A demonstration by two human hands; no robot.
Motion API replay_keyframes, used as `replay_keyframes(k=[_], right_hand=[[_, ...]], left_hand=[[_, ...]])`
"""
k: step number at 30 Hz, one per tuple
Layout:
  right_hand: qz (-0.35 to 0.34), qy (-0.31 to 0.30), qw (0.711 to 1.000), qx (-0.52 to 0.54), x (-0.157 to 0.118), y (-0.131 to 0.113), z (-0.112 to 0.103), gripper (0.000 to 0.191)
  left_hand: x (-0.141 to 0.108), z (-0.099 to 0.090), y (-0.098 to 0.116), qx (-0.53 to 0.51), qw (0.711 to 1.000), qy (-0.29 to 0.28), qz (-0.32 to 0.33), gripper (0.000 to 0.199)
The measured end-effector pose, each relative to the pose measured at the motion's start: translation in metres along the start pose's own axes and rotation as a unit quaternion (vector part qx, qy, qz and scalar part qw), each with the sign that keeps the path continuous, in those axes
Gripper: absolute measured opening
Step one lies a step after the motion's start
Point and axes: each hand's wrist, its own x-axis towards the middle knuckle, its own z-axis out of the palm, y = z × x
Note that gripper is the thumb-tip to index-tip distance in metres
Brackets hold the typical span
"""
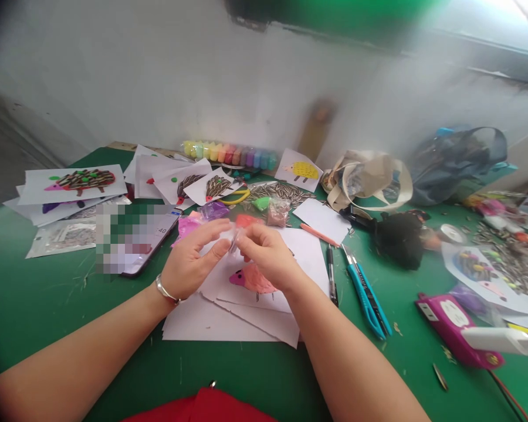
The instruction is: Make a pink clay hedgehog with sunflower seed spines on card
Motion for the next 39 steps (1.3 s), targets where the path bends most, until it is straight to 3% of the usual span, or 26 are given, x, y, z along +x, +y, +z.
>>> replay_keyframes(k=[3, 6, 8, 17, 25, 29, 39], right_hand=[[-0.011, -0.08, 0.996, 0.026, -0.002, -0.004, -0.005, 0.025], [-0.006, -0.115, 0.993, 0.027, -0.003, -0.002, -0.007, 0.026], [0.001, -0.112, 0.994, 0.007, -0.003, 0.0, -0.007, 0.026], [0.009, -0.052, 0.988, -0.142, 0.0, -0.001, -0.009, 0.02], [0.041, -0.113, 0.981, -0.15, -0.002, -0.001, -0.013, 0.028], [0.056, -0.117, 0.973, -0.189, -0.003, -0.004, -0.014, 0.034], [0.032, -0.137, 0.981, -0.135, -0.005, -0.007, -0.015, 0.024]], left_hand=[[0.002, -0.003, -0.001, -0.042, 0.997, -0.04, -0.048, 0.051], [0.006, -0.006, 0.004, -0.091, 0.985, -0.12, -0.083, 0.042], [0.008, -0.007, 0.008, -0.107, 0.977, -0.149, -0.104, 0.035], [0.011, -0.01, 0.009, -0.151, 0.949, -0.187, -0.203, 0.034], [0.012, -0.011, 0.013, -0.206, 0.92, -0.242, -0.23, 0.028], [0.012, -0.012, 0.012, -0.206, 0.921, -0.249, -0.218, 0.031], [0.012, -0.011, 0.01, -0.177, 0.94, -0.231, -0.179, 0.042]])
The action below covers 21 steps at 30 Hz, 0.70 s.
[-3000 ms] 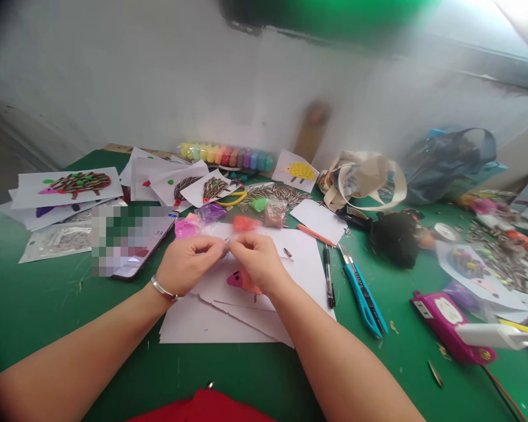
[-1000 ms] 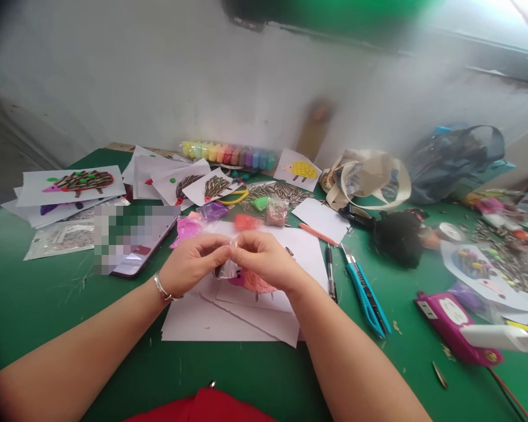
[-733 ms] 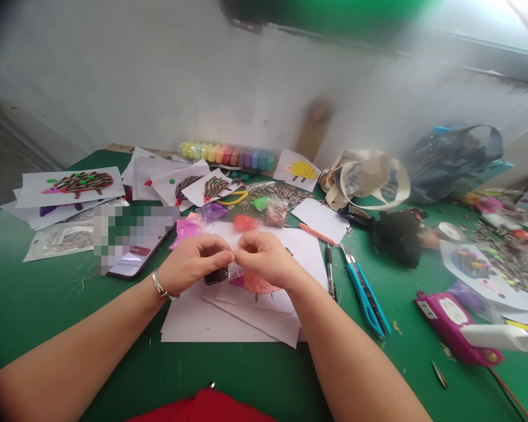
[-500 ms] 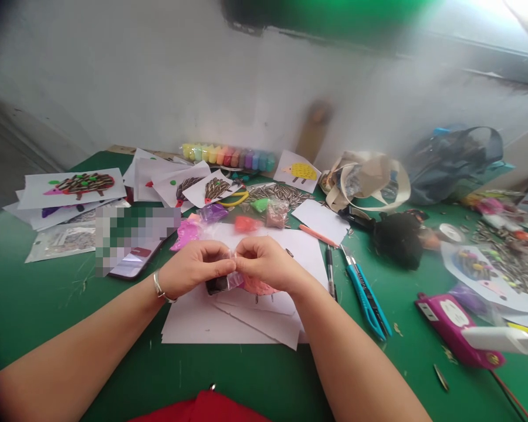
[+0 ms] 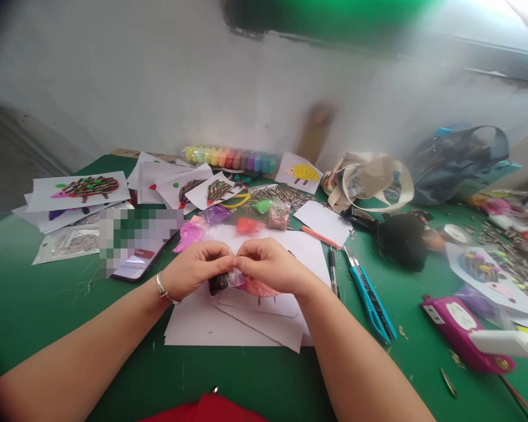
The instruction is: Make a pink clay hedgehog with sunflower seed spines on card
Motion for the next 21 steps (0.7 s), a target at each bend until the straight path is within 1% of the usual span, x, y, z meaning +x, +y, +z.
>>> replay_keyframes(k=[5, 8, 10, 11, 12, 13, 14, 15, 16, 18, 20, 21], right_hand=[[-0.014, 0.025, 1.0, 0.007, 0.002, -0.002, 0.002, 0.011], [-0.026, 0.044, 0.998, 0.02, 0.003, 0.0, 0.006, 0.015], [-0.013, 0.071, 0.997, 0.02, 0.004, 0.002, 0.007, 0.016], [-0.004, 0.091, 0.996, 0.01, 0.005, 0.003, 0.006, 0.016], [0.002, 0.115, 0.993, -0.008, 0.006, 0.005, 0.004, 0.015], [0.002, 0.143, 0.989, -0.031, 0.007, 0.006, 0.0, 0.015], [-0.001, 0.172, 0.983, -0.059, 0.009, 0.007, -0.005, 0.016], [-0.005, 0.2, 0.976, -0.09, 0.012, 0.008, -0.012, 0.017], [-0.005, 0.228, 0.966, -0.126, 0.016, 0.009, -0.021, 0.019], [0.022, 0.258, 0.941, -0.219, 0.025, 0.009, -0.041, 0.023], [0.068, 0.284, 0.899, -0.327, 0.037, 0.009, -0.06, 0.031], [0.075, 0.296, 0.887, -0.346, 0.043, 0.01, -0.069, 0.035]], left_hand=[[-0.001, 0.002, 0.003, 0.021, 0.999, 0.039, 0.001, 0.034], [-0.002, 0.001, 0.002, 0.043, 0.995, 0.093, -0.002, 0.032], [-0.002, -0.003, -0.002, 0.08, 0.986, 0.144, -0.001, 0.032], [-0.002, -0.007, -0.005, 0.114, 0.978, 0.173, 0.002, 0.033], [0.0, -0.011, -0.009, 0.175, 0.963, 0.205, 0.025, 0.033], [0.002, -0.016, -0.013, 0.249, 0.939, 0.227, 0.059, 0.033], [0.004, -0.021, -0.019, 0.311, 0.91, 0.257, 0.094, 0.034], [0.007, -0.026, -0.025, 0.356, 0.885, 0.275, 0.117, 0.038], [0.01, -0.03, -0.031, 0.39, 0.868, 0.281, 0.121, 0.042], [0.015, -0.036, -0.041, 0.433, 0.847, 0.291, 0.103, 0.05], [0.018, -0.039, -0.049, 0.456, 0.837, 0.29, 0.088, 0.052], [0.019, -0.039, -0.051, 0.461, 0.835, 0.288, 0.088, 0.051]])
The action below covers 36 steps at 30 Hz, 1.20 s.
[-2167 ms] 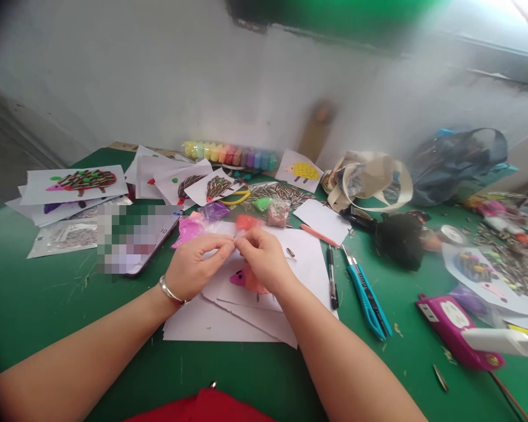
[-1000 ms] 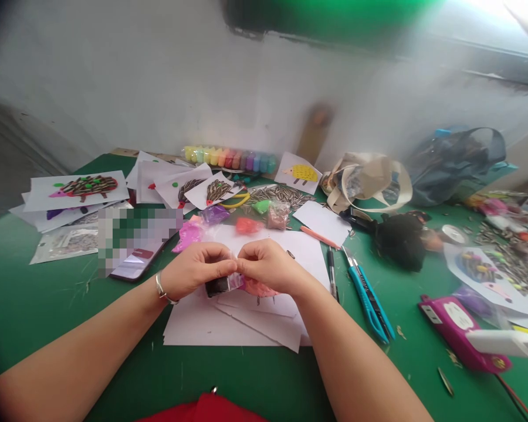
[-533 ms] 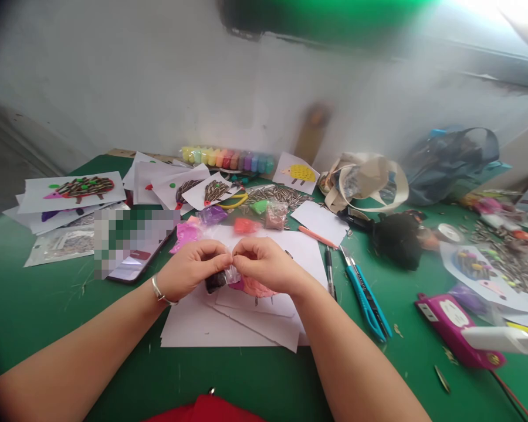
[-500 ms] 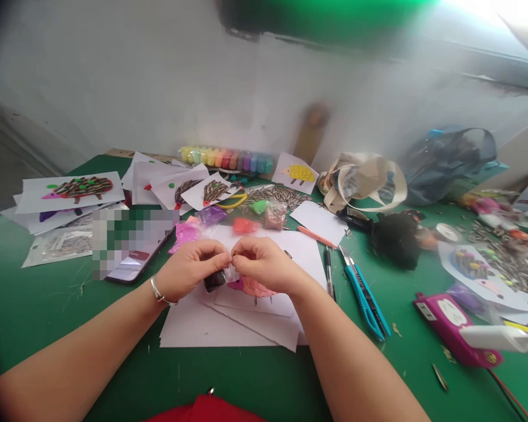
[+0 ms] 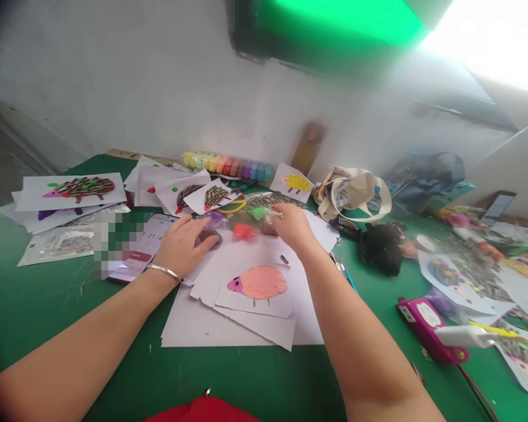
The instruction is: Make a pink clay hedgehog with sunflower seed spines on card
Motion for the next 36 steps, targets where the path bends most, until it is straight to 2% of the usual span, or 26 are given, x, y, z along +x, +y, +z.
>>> replay_keyframes(k=[3, 7, 11, 14, 16, 19, 21, 23, 24, 26, 28, 33, 36], right_hand=[[0.008, 0.001, 0.999, -0.036, 0.023, 0.007, 0.002, 0.041], [0.021, -0.012, 0.998, -0.053, 0.037, 0.013, 0.014, 0.043], [0.022, -0.002, 0.999, -0.034, 0.033, 0.015, 0.018, 0.028], [0.019, 0.011, 1.0, 0.009, 0.016, 0.008, 0.009, 0.022], [0.011, 0.014, 0.998, 0.06, -0.003, 0.001, 0.002, 0.02], [-0.003, -0.005, 0.96, 0.279, -0.038, -0.015, -0.003, 0.014], [0.009, -0.053, 0.922, 0.384, -0.061, -0.024, -0.001, 0.012], [0.027, -0.092, 0.889, 0.449, -0.081, -0.031, 0.004, 0.013], [0.035, -0.107, 0.878, 0.465, -0.089, -0.033, 0.007, 0.014], [0.051, -0.119, 0.871, 0.474, -0.101, -0.034, 0.013, 0.017], [0.063, -0.116, 0.875, 0.467, -0.107, -0.032, 0.019, 0.019], [0.081, -0.105, 0.882, 0.453, -0.11, -0.028, 0.025, 0.028], [0.084, -0.145, 0.854, 0.493, -0.109, -0.028, 0.023, 0.033]], left_hand=[[-0.003, 0.0, 0.002, -0.003, 1.0, 0.017, 0.02, 0.047], [-0.007, -0.006, 0.014, -0.026, 0.995, 0.066, 0.067, 0.036], [-0.012, -0.011, 0.026, -0.084, 0.984, 0.095, 0.129, 0.028], [-0.015, -0.013, 0.032, -0.17, 0.973, 0.081, 0.134, 0.026], [-0.017, -0.014, 0.036, -0.233, 0.965, 0.055, 0.105, 0.029], [-0.019, -0.016, 0.043, -0.321, 0.946, -0.011, 0.033, 0.045], [-0.02, -0.016, 0.049, -0.385, 0.92, -0.064, -0.027, 0.063], [-0.021, -0.017, 0.055, -0.459, 0.876, -0.12, -0.09, 0.072], [-0.021, -0.017, 0.058, -0.503, 0.842, -0.15, -0.119, 0.067], [-0.022, -0.018, 0.063, -0.571, 0.777, -0.211, -0.161, 0.038], [-0.022, -0.019, 0.066, -0.591, 0.747, -0.238, -0.19, 0.021], [-0.021, -0.02, 0.067, -0.567, 0.758, -0.248, -0.208, 0.021], [-0.02, -0.019, 0.065, -0.539, 0.778, -0.256, -0.196, 0.022]])
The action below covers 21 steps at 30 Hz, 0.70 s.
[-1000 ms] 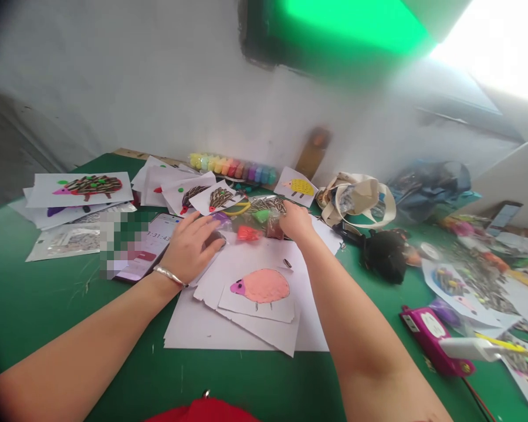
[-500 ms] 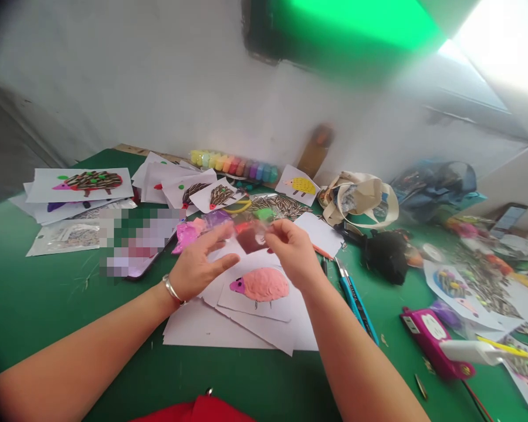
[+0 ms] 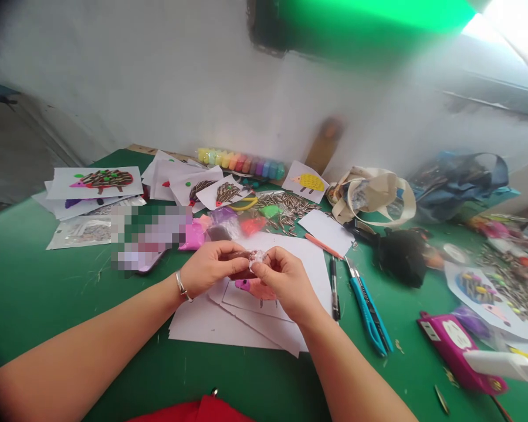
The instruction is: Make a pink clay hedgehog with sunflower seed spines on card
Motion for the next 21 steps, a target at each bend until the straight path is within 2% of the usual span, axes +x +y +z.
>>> replay_keyframes(k=[3, 8, 13, 14, 21], right_hand=[[0.028, -0.045, 0.997, 0.054, 0.0, -0.002, -0.003, 0.034], [0.015, -0.063, 0.995, 0.08, 0.0, -0.003, -0.005, 0.033], [0.007, -0.076, 0.989, 0.129, -0.002, 0.0, -0.001, 0.037], [0.004, -0.074, 0.989, 0.126, -0.002, 0.0, -0.001, 0.037], [-0.02, -0.088, 0.991, 0.1, 0.0, -0.005, -0.013, 0.021]], left_hand=[[0.002, -0.001, -0.002, 0.002, 1.0, -0.017, -0.001, 0.024], [0.002, -0.001, 0.001, -0.026, 0.999, -0.046, -0.003, 0.026], [-0.002, 0.0, 0.006, -0.108, 0.981, -0.16, -0.011, 0.036], [-0.002, 0.0, 0.006, -0.117, 0.979, -0.164, -0.018, 0.035], [0.003, -0.004, -0.001, -0.149, 0.984, -0.087, -0.037, 0.035]])
